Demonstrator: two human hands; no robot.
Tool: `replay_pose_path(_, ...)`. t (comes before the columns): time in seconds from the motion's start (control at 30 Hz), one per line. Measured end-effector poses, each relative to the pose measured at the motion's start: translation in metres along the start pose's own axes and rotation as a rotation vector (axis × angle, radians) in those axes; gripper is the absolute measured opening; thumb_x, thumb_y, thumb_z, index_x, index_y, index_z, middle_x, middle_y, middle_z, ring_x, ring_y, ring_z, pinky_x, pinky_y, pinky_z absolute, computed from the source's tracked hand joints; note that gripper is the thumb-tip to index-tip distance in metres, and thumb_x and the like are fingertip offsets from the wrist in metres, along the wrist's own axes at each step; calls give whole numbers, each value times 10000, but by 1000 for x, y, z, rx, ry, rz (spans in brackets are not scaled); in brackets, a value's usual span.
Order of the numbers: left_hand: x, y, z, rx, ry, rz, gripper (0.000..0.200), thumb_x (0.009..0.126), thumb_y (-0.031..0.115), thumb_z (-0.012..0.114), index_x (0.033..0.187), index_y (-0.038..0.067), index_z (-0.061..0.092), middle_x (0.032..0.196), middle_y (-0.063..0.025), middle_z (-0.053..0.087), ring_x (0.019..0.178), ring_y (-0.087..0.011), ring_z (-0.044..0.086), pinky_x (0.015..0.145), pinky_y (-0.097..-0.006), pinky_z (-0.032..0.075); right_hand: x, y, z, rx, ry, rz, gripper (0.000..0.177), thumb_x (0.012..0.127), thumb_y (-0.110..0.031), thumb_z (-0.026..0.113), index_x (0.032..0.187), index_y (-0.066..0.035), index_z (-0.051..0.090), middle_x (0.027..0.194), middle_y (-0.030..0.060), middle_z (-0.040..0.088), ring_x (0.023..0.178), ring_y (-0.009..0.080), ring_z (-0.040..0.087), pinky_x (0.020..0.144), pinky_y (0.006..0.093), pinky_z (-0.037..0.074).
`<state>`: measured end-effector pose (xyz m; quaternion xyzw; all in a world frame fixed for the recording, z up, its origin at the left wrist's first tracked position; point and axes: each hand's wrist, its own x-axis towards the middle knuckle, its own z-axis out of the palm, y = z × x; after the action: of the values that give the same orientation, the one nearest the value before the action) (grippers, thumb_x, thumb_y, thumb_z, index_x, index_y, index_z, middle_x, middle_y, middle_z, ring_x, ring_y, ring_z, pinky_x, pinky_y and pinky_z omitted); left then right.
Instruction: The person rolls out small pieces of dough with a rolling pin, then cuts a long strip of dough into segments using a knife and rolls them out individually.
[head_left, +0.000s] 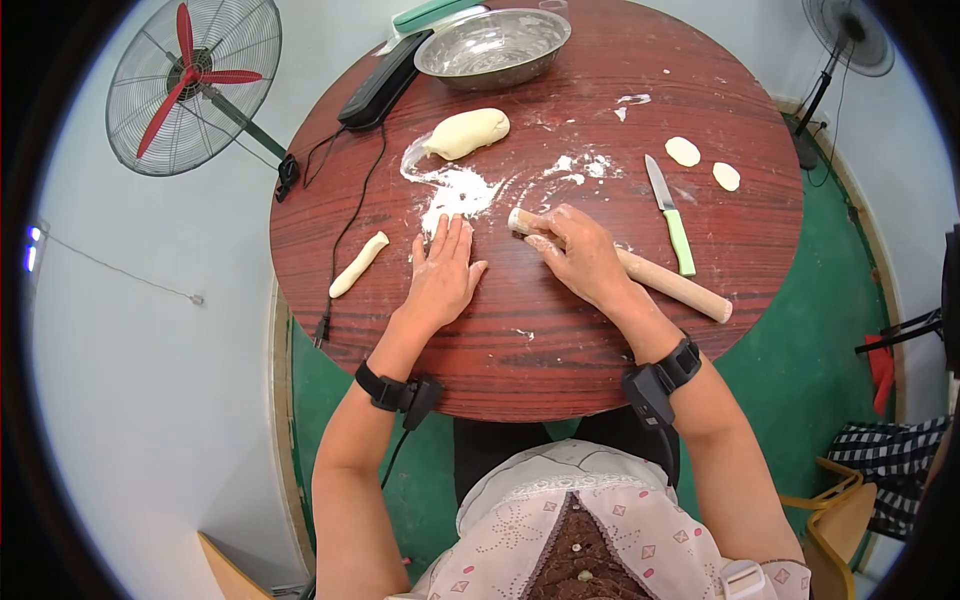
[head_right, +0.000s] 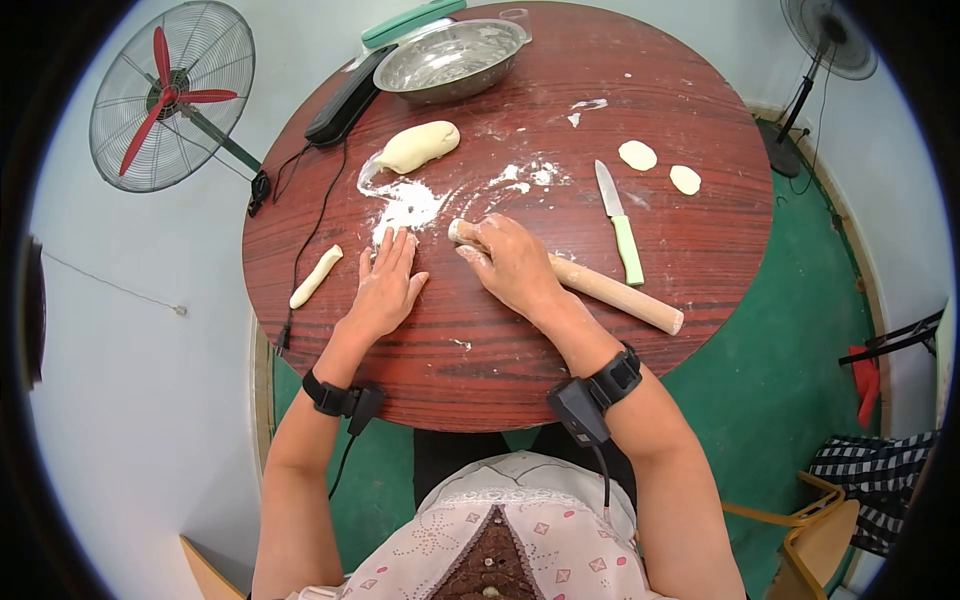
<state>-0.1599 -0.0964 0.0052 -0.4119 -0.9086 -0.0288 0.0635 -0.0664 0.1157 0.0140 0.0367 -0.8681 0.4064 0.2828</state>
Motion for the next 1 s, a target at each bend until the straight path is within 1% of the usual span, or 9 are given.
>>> replay_pose_path(0.07,0,1,-4,-10,-66,-19,634,971,370,475,1408,-66,331,1507,-245,283,1435,-355,207,1087,-617,198,0,0,0,3,-5,4,192,837,-172,667,969,-34,649,855,131,592,815,328,591,705,428,480)
replay_pose_path(0.17,0,5,-11,-26,-125,-49,631,987,382,435,1436,-38,295,1522,-234,256,1437,-370,186,1120,-590,162,1,-2,-1,1,-20,5,181,843,-162,660,976,-40,651,857,129,598,814,328,596,706,425,483)
replay_pose_path(0.37,5,11,-21,-46,-176,-73,634,987,393,431,1431,-41,304,1514,-243,268,1433,-371,198,1111,-601,168,0,-1,-1,21,-17,-4,179,851,-148,648,1001,-50,655,859,133,602,814,333,598,708,421,484)
replay_pose_path(0.47,15,2,-30,-212,-226,-140,556,976,337,465,1396,-19,390,1489,-230,323,1419,-373,239,1081,-611,231,0,1,-1,16,-13,0,182,854,-149,645,1006,-50,655,866,136,604,812,337,598,709,424,484)
replay_pose_path(0.57,21,-22,-11,-902,14,-236,465,977,285,461,1342,-4,475,1458,-218,378,1399,-388,272,1085,-575,249,1,2,-2,8,-26,14,179,855,-151,644,1002,-48,655,870,139,606,810,340,599,711,428,483)
replay_pose_path(0.6,20,-18,-20,-867,73,-269,415,984,246,450,1303,-9,522,1428,-219,416,1378,-401,302,1090,-533,259,1,2,-1,4,-27,17,175,855,-151,645,996,-47,654,869,140,606,810,341,599,711,428,482)
replay_pose_path(0.7,19,-17,-20,-177,77,-178,385,994,221,429,1310,26,532,1408,-191,447,1369,-413,302,1095,-490,277,2,1,-2,-10,-38,29,163,854,-153,645,974,-42,650,863,142,606,809,342,598,711,429,481)
replay_pose_path(0.8,20,-14,-17,-120,63,-147,350,980,211,455,1273,59,574,1381,-215,455,1364,-400,306,1084,-529,259,1,3,0,-7,-30,23,158,851,-155,647,956,-36,645,855,144,605,805,343,596,709,431,478)
replay_pose_path(1.0,29,-23,-3,-13,188,-92,263,923,190,551,1129,91,678,1315,-186,506,1288,-364,386,1037,-508,298,2,5,0,3,-26,14,152,847,-154,648,936,-31,647,851,145,605,796,346,595,700,436,474)
